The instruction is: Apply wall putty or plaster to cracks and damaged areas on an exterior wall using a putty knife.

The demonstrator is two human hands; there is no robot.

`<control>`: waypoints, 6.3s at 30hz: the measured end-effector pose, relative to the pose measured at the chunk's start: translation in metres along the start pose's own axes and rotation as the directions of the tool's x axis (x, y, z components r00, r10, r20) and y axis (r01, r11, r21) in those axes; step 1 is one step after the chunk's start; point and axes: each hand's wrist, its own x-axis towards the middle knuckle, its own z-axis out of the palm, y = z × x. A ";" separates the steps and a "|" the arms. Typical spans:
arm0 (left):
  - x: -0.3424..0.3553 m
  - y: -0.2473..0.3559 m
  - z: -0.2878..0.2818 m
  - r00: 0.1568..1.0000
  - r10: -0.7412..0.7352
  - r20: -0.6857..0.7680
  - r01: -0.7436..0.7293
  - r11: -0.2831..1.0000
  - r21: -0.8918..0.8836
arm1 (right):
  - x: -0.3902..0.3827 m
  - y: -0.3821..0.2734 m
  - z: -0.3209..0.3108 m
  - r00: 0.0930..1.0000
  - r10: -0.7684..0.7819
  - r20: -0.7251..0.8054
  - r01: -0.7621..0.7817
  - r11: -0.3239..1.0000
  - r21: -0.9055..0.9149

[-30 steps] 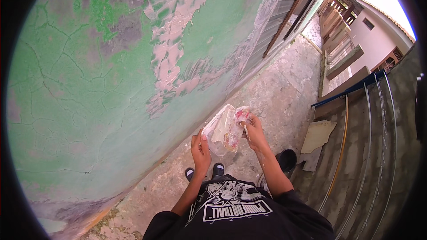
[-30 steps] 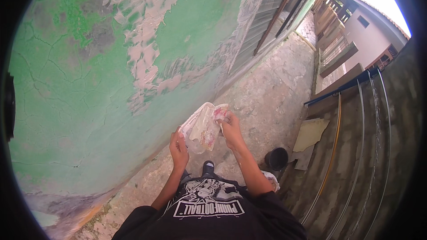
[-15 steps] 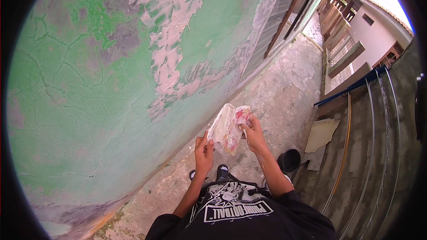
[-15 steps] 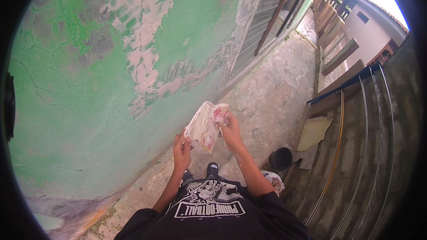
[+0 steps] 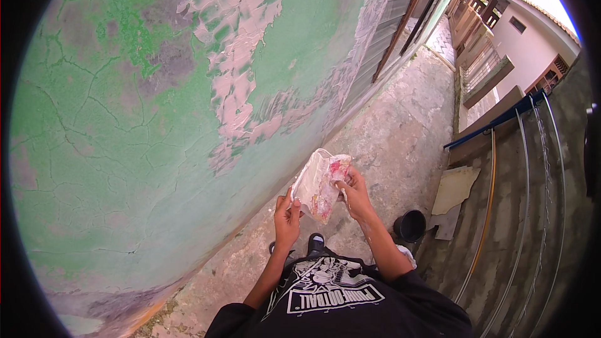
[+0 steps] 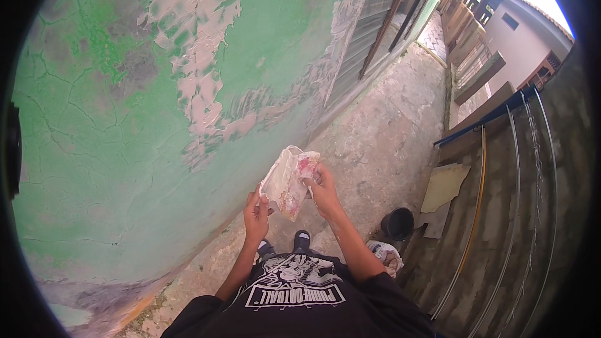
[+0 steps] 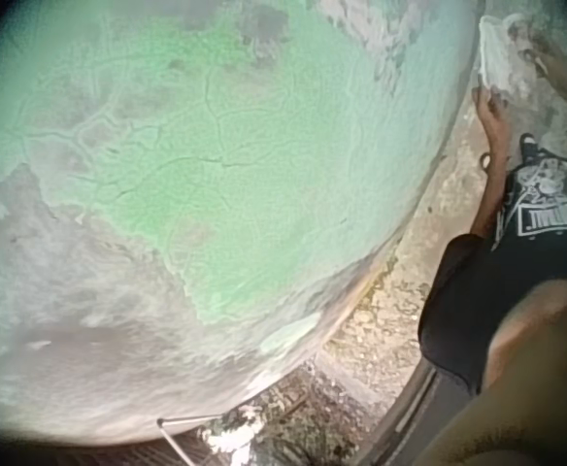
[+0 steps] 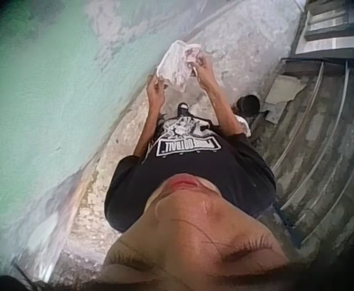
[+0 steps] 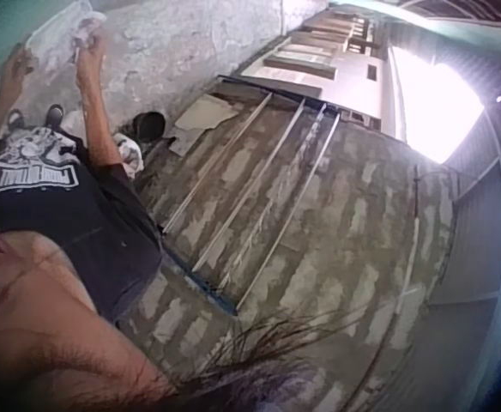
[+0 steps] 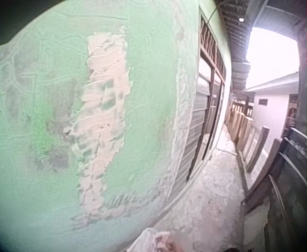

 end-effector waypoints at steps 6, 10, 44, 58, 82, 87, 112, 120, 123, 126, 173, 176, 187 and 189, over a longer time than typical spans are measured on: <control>0.002 0.002 -0.001 1.000 -0.020 0.020 0.020 1.000 0.002 | 0.000 -0.001 -0.003 1.000 -0.011 0.012 0.011 1.000 -0.002; 0.003 -0.001 -0.004 0.998 -0.054 0.041 0.053 0.998 0.021 | 0.002 -0.003 -0.008 0.998 -0.055 0.031 0.052 0.995 0.082; 0.076 -0.027 0.014 0.975 -0.166 -0.146 0.159 0.985 -0.062 | 0.170 -0.086 -0.106 0.834 -0.482 -0.270 0.532 0.832 0.156; 0.140 -0.029 0.167 0.923 -0.145 -0.355 0.045 0.960 -0.276 | 0.332 -0.214 -0.145 0.580 -0.806 -0.116 0.759 0.587 -0.283; 0.212 -0.021 0.200 0.933 -0.192 -0.304 0.137 0.972 -0.193 | 0.360 -0.234 -0.105 0.216 -0.970 0.114 0.834 0.123 -0.537; 0.200 -0.024 0.194 0.913 -0.197 -0.358 0.134 0.972 -0.192 | 0.361 -0.236 -0.091 0.157 -0.985 0.067 0.830 0.095 -0.550; 0.170 -0.034 0.173 0.892 -0.241 -0.383 0.142 0.953 -0.269 | 0.375 -0.215 -0.005 -0.032 -0.992 0.124 0.921 -0.077 -0.381; 0.170 -0.037 0.175 0.895 -0.252 -0.367 0.153 0.948 -0.279 | 0.379 -0.245 -0.038 -0.099 -0.991 -0.087 0.903 -0.053 -0.427; 0.169 -0.036 0.176 0.892 -0.250 -0.377 0.144 0.947 -0.287 | 0.400 -0.258 -0.035 -0.045 -0.996 -0.075 0.933 -0.015 -0.360; 0.167 -0.043 0.168 0.892 -0.263 -0.368 0.164 0.946 -0.280 | 0.396 -0.247 -0.025 -0.031 -0.998 -0.062 0.938 -0.007 -0.347; 0.143 -0.059 0.177 0.899 -0.241 -0.365 0.127 0.942 -0.310 | 0.378 -0.178 -0.036 -0.035 -0.999 0.031 0.933 -0.044 -0.357; 0.143 -0.058 0.179 0.901 -0.244 -0.360 0.125 0.938 -0.323 | 0.384 -0.186 -0.047 -0.040 -0.996 -0.074 0.906 -0.005 -0.423; 0.136 -0.055 0.170 0.885 -0.250 -0.393 0.128 0.942 -0.311 | 0.397 -0.166 -0.030 0.050 -0.996 0.073 0.922 0.018 -0.386; 0.135 -0.054 0.168 0.883 -0.257 -0.392 0.139 0.942 -0.305 | 0.389 -0.165 -0.033 0.035 -0.997 0.062 0.938 0.011 -0.346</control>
